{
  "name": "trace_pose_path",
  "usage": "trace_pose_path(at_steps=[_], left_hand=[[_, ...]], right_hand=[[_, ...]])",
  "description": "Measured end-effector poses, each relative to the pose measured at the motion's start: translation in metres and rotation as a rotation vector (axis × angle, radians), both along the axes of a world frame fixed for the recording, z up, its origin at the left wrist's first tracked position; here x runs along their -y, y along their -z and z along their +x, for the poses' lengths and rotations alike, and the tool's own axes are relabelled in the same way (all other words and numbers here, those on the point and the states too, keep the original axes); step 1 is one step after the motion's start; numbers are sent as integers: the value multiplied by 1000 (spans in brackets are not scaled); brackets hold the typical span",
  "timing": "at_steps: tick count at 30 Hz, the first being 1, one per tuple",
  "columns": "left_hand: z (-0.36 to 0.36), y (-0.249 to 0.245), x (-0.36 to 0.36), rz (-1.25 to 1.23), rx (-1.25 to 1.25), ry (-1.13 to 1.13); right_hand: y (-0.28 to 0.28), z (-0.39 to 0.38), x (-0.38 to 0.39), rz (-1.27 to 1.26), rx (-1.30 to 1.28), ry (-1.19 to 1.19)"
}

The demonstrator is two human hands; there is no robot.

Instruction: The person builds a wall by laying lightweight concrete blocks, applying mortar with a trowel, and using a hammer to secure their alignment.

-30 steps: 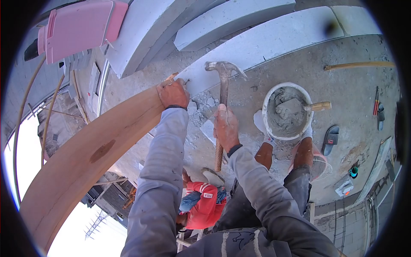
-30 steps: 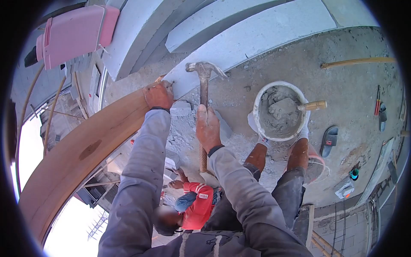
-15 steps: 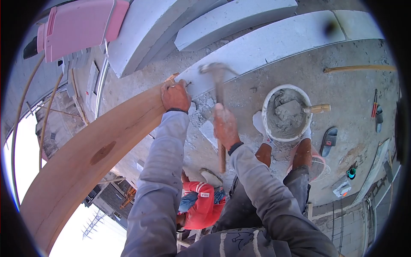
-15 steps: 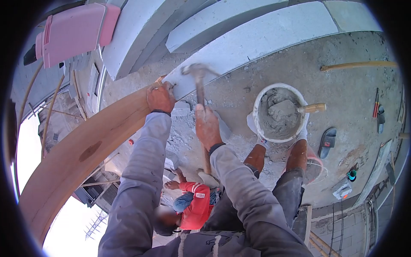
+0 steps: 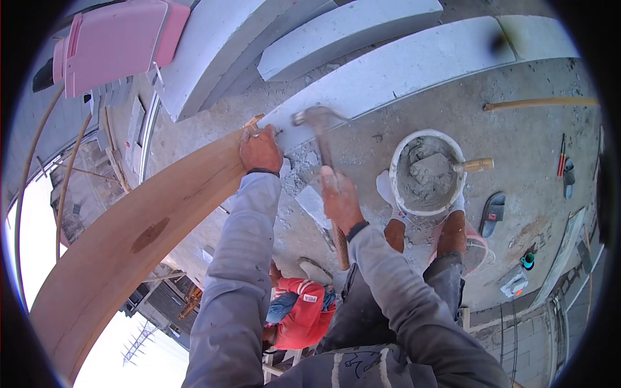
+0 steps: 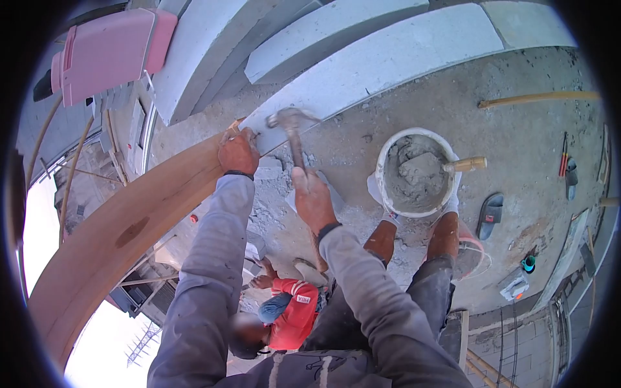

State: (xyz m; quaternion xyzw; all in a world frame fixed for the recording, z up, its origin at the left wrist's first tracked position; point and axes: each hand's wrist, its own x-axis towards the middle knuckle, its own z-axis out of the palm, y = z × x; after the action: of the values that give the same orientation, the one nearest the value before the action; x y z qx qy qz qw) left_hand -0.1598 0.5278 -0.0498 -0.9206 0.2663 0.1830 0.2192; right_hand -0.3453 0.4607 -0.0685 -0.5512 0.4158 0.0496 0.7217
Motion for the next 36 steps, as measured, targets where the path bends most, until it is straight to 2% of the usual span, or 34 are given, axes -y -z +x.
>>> trace_pose_path(at_steps=[2, 4, 5, 6, 7, 8, 11, 12, 14, 15, 18, 19, 21, 22, 23, 24, 26, 27, 28, 29, 30, 31, 33, 34, 36], left_hand=[[-5, 1, -7, -173, 113, 101], [-4, 1, -7, -140, 74, 64], [-2, 1, -5, -113, 39, 26], [-1, 1, -5, -116, 43, 25], [-4, 1, -6, -123, 105, 45], [-7, 2, -5, -132, 161, 69], [-5, 1, 0, -95, 48, -18], [-9, 1, -2, -91, 40, -29], [-9, 1, -1, -152, 83, -11], [-9, 0, -2, -148, 86, -11], [-9, -3, -2, -111, 70, -3], [-10, -3, -1, -99, 82, -30], [-7, -2, 7, -108, 95, -51], [-6, -4, 8, -133, 69, -67], [-8, -6, 4, -144, 34, -85], [-10, -5, 0, -139, 28, -92], [-7, -1, -2, -163, 65, -22], [-4, -1, 0, -167, 72, -25], [-5, -2, 0, -164, 61, -48], [-8, -3, 0, -162, 43, -69], [-11, -2, -1, -168, 36, -68], [-10, 0, -3, -138, 46, -42], [-4, 3, -2, -106, 69, -31], [-6, 0, -1, -111, 61, -42], [-7, -2, -1, -116, 56, -52]], right_hand=[[-16, 0, 6, 83, -39, 53], [-40, 8, 18, 496, -53, 518], [-26, 8, 5, 496, -48, 518], [0, 5, -16, 77, 64, 255], [3, 5, -18, -339, 165, -16], [5, -1, -17, -342, 156, -17], [-4, 1, 9, -22, -26, -4], [-16, 0, 17, -17, -35, -15], [-43, 8, 35, 447, -153, 391], [-34, 8, 24, 451, -151, 389], [-4, 9, -18, -248, 147, 128], [-8, 8, -13, -252, 141, 131], [-14, 11, 2, 6, 44, -42], [-10, 11, 1, -247, 87, -79], [-6, 4, 1, -246, 82, -86], [-5, -5, -1, -27, -7, 83], [-42, 10, 18, 415, -107, 490], [-28, 13, 7, 413, -101, 486], [-4, 11, -11, -25, 125, 277], [-6, 15, -12, -459, 340, 57], [-9, 13, -9, -199, 10, -107], [-5, 8, -6, -213, 13, -102], [7, -6, -8, -412, 126, -138], [-5, -6, -6, -400, 118, -146], [-35, 5, 9, 486, -162, 502]])
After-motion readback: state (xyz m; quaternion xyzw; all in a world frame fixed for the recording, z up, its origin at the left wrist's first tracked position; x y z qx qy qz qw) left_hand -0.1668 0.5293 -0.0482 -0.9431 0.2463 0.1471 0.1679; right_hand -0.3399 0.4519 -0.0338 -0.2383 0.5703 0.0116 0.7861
